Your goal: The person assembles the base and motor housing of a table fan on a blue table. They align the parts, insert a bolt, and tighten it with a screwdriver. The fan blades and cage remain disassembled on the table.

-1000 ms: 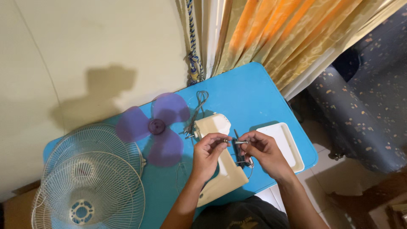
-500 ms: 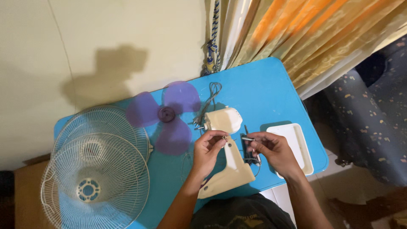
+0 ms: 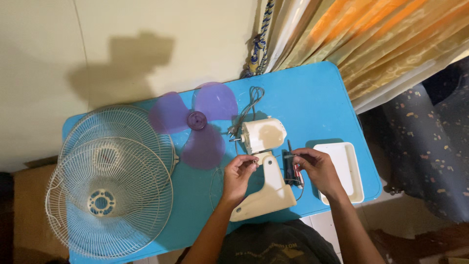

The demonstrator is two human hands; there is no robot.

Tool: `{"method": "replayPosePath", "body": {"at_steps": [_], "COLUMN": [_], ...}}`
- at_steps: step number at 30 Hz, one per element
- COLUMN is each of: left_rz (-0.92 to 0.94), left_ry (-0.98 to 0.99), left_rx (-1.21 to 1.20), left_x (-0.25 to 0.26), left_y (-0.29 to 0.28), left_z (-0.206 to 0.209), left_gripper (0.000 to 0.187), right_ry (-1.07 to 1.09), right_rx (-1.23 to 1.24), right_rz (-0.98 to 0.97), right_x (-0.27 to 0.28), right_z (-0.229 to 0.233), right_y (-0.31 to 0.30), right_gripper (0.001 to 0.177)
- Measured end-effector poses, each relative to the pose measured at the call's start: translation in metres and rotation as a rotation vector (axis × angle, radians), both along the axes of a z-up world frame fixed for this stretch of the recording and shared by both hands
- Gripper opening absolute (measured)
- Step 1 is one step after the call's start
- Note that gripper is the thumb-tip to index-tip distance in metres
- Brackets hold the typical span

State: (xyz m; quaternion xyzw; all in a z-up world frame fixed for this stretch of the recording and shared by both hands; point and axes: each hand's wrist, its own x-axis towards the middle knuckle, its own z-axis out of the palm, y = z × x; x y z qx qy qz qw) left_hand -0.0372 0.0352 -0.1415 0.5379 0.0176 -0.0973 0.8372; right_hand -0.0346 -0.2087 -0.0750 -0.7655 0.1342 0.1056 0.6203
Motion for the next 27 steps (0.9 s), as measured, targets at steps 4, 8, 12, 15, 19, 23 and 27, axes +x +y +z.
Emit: {"method": "replayPosePath", "body": {"at_steps": [4, 8, 12, 15, 19, 23, 27], "left_rz": [-0.002, -0.013, -0.012, -0.023, -0.021, -0.031, -0.013], "left_ry": [0.010, 0.047, 0.086, 0.097, 0.105, 0.136, 0.112], "left_rx": [0.006, 0.032, 0.018, 0.031, 0.036, 0.061, -0.001], "left_x": [-0.003, -0.006, -0.007, -0.008, -0.008, -0.006, -0.005], "left_y": [0.000, 0.002, 0.003, 0.003, 0.003, 0.003, -0.002], "left_z": [-0.020, -0.033, -0.038, -0.038, -0.037, -0.037, -0.041], "left_gripper": [0.017, 0.017, 0.018, 0.019, 0.019, 0.019, 0.019], "right_ry": [0.029, -0.037, -0.014, -0.103, -0.108, -0.125, -0.142], "right_rx": [-0.082, -0.122, -0.321, -0.407, -0.402, -0.434, -0.428], "right_rz": [0.016, 0.072, 0.129, 0.216, 0.272, 0.313, 0.332], "right_x": [0.005, 0.010, 0.015, 0.022, 0.030, 0.033, 0.034], "right_z": [-0.025, -0.050, -0.070, -0.079, -0.083, -0.078, -0.070], "right_y": [0.001, 0.004, 0.007, 0.009, 0.014, 0.018, 0.023], "right_gripper": [0.022, 0.021, 0.020, 0.019, 0.019, 0.017, 0.018]}}
